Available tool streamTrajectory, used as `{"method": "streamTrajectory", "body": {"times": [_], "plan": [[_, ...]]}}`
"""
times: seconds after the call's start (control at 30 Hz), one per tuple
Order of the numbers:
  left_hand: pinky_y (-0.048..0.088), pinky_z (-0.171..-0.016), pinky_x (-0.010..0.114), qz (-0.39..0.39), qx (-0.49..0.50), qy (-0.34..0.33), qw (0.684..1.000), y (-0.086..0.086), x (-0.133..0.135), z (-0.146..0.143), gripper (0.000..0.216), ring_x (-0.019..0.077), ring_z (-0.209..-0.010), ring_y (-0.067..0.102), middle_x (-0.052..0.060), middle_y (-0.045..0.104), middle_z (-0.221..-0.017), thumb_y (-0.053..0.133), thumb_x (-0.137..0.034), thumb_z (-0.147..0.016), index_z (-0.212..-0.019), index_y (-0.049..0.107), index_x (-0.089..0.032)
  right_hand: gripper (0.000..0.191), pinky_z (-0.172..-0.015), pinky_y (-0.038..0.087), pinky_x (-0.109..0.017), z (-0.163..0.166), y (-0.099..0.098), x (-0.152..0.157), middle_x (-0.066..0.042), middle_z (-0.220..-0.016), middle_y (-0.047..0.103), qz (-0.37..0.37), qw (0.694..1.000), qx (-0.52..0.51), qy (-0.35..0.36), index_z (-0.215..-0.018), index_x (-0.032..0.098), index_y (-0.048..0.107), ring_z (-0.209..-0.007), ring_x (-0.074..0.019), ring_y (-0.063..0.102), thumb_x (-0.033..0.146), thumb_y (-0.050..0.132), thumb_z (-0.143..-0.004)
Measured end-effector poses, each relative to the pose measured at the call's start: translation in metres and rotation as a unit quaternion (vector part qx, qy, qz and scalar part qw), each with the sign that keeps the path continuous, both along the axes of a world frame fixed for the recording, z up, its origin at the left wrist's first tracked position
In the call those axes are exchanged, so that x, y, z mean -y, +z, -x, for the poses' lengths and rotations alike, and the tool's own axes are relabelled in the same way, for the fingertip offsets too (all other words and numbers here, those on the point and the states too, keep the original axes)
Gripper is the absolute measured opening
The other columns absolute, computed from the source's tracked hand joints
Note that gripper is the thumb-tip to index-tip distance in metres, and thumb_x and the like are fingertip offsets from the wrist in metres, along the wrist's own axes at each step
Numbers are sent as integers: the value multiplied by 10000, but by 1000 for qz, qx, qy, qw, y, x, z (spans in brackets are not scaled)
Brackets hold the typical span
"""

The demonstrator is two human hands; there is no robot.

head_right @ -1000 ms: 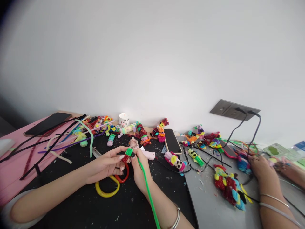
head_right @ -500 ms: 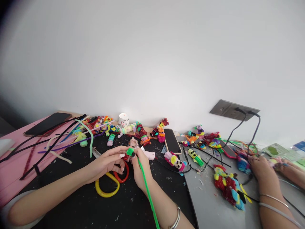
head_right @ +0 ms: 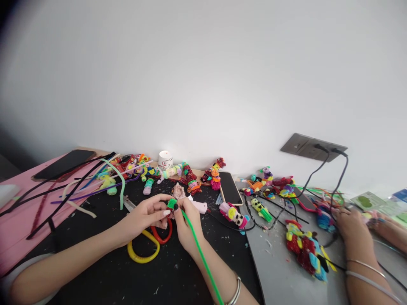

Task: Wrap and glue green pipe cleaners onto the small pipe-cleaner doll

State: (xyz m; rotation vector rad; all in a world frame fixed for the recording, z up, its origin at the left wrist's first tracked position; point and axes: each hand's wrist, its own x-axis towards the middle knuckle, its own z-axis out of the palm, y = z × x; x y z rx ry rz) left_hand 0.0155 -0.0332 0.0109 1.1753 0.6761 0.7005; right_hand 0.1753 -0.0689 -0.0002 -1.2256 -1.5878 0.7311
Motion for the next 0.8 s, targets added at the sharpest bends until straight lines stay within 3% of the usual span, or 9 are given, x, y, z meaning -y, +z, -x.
{"method": "streamTrajectory", "body": {"times": [0.33, 0.8], "plan": [[505, -672, 247, 70, 66, 0, 995, 1, 4, -1, 302, 85, -647, 575, -24, 585, -764, 650, -254, -801, -1065, 509, -219, 234, -577, 357, -245, 0, -2, 1, 18, -659, 504, -7, 999, 27, -22, -721, 186, 481, -610, -131, 461, 295, 418, -919], [477, -578, 211, 71, 83, 25, 994, -1, 6, -4, 355, 63, -577, 523, -33, 561, -759, 668, -289, -783, -1105, 526, -238, 242, -582, 373, -260, 1, 3, 4, -6, -653, 553, -28, 998, 47, -35, -674, 179, 508, -616, -147, 494, 271, 433, -885]]}}
